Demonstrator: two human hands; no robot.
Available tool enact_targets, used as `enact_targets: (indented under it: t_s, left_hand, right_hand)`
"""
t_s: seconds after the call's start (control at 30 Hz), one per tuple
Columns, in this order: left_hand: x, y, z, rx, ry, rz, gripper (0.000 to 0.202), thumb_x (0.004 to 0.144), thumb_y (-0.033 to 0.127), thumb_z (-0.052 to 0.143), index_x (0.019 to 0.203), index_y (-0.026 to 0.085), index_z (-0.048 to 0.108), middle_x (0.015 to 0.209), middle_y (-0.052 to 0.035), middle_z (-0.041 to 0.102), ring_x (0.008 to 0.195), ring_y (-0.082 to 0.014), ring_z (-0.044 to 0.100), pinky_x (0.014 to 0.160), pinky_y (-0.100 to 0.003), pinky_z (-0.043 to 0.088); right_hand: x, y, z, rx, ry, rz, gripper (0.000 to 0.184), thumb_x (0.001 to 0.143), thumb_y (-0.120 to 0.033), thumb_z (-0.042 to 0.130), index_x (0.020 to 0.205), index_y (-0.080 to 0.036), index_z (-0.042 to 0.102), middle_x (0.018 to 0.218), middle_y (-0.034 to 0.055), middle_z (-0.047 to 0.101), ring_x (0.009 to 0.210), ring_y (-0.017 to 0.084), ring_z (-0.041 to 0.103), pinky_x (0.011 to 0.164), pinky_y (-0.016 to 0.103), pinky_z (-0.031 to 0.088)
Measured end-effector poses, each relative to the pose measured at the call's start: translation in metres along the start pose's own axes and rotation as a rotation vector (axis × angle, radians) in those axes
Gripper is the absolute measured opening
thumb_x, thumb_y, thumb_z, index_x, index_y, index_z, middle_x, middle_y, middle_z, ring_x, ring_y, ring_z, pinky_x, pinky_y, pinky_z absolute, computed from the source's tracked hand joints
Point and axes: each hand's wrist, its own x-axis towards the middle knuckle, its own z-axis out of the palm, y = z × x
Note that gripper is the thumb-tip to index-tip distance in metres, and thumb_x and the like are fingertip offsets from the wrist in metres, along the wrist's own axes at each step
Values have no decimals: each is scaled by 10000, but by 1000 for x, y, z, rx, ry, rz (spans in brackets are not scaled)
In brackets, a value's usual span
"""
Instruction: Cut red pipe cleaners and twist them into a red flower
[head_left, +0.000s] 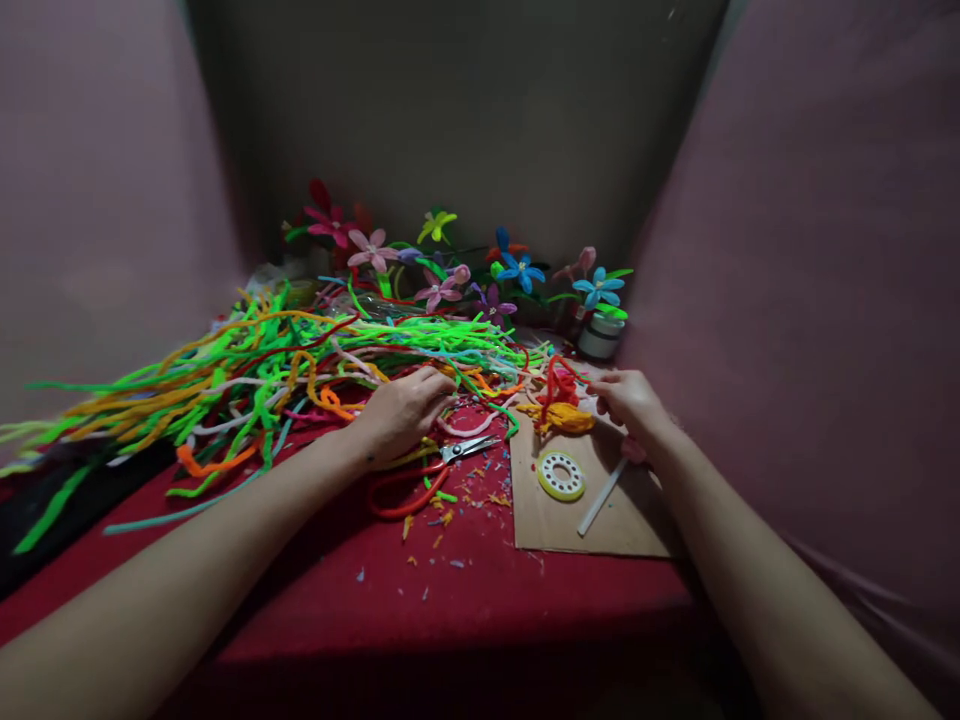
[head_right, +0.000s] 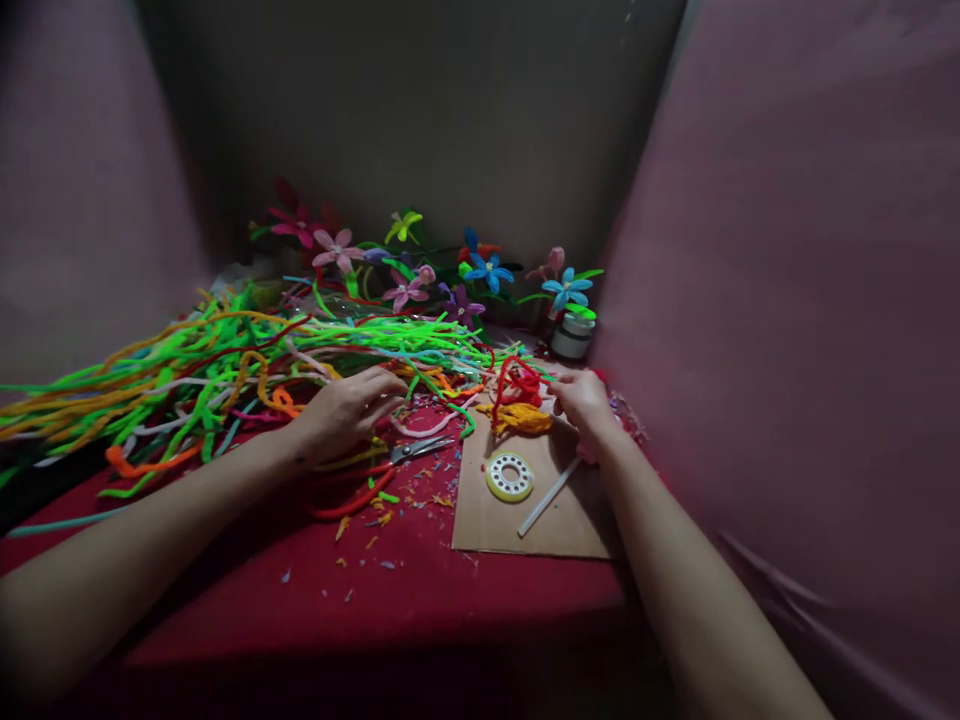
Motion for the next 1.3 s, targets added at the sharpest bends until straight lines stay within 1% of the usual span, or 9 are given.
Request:
enact_targets:
  t_s: [0.3, 0.47, 0.63, 0.87, 0.97, 1.03, 1.17, 1.23, 1.3]
  left_hand:
    - [-3, 2, 0, -169, -50, -95, 256, 894, 329, 435, 968, 168, 620, 967, -80, 659, 871, -187, 614, 800, -320, 461]
    - [0, 24, -13, -695, -80, -342, 356, 819, 444, 541, 1015, 155, 609, 952, -74, 681, 843, -188, 634, 747, -307, 492]
    - [-1, 50, -23, -1226, -161, -294, 369, 811, 364, 605, 1140, 200, 571, 1108, -78, 662, 1073, -197, 583, 902, -306, 446]
    - [-8, 45, -35, -1626, -158, -420, 112, 793, 272, 603, 770, 163, 595, 648, -1, 573, 600, -122, 590, 651, -292, 498]
    - [-9, 29, -45, -1444, -166, -489, 144, 785, 321, 594, 781, 177, 590, 535, 50, 429, 396, -52, 360, 405, -197, 320]
    - [-8, 17, -51, -1132, -154, -481, 191, 783, 356, 579, 761, 171, 622, 481, 62, 365, 384, -49, 271, 381, -192, 219]
    - [-6, 3, -60, -504, -142, -344, 202, 750, 332, 556, 684, 174, 663, 599, 1, 584, 563, -110, 497, 538, -233, 369]
    - [-7, 1, -62, -323, -109, -288, 204, 749, 314, 531, 681, 186, 674, 638, -1, 618, 619, -127, 526, 588, -245, 379]
    - [-8, 1, -63, -285, -45, -280, 209, 749, 323, 530, 667, 186, 664, 634, 2, 605, 621, -124, 512, 588, -244, 370]
  right_hand:
    - [-2, 3, 5, 131, -35, -77, 191, 679, -296, 658, 605, -136, 585, 372, -31, 485, 302, 51, 326, 332, 209, 200]
    - [-29, -26, 13, 352, -139, -205, 231, 699, -361, 645, 700, -134, 603, 413, -48, 484, 327, 51, 353, 347, 196, 248]
    - [-67, -66, 38, 509, -275, -268, 220, 699, -343, 670, 647, -145, 590, 387, -48, 480, 315, 42, 335, 327, 180, 191]
    - [-75, -82, 63, 580, -225, -297, 179, 686, -319, 666, 672, -150, 610, 448, -35, 522, 368, 60, 387, 369, 200, 267]
    - [-64, -78, 61, 531, -233, -336, 188, 699, -347, 653, 692, -160, 629, 407, -79, 398, 367, 57, 293, 394, 218, 246]
    - [-55, -74, 55, 322, -144, -484, 175, 711, -334, 647, 678, -162, 652, 450, -54, 446, 421, 70, 335, 445, 230, 269]
    - [-42, -70, 44, -338, -77, -825, 127, 746, -251, 616, 664, -198, 697, 583, 2, 599, 583, 122, 486, 592, 261, 322]
    - [-36, -71, 41, -440, -107, -871, 149, 763, -252, 607, 655, -201, 695, 552, -5, 572, 559, 115, 464, 585, 262, 308]
    - [-33, -74, 39, -318, -146, -842, 145, 752, -273, 631, 646, -187, 680, 511, -24, 511, 516, 97, 419, 554, 255, 300]
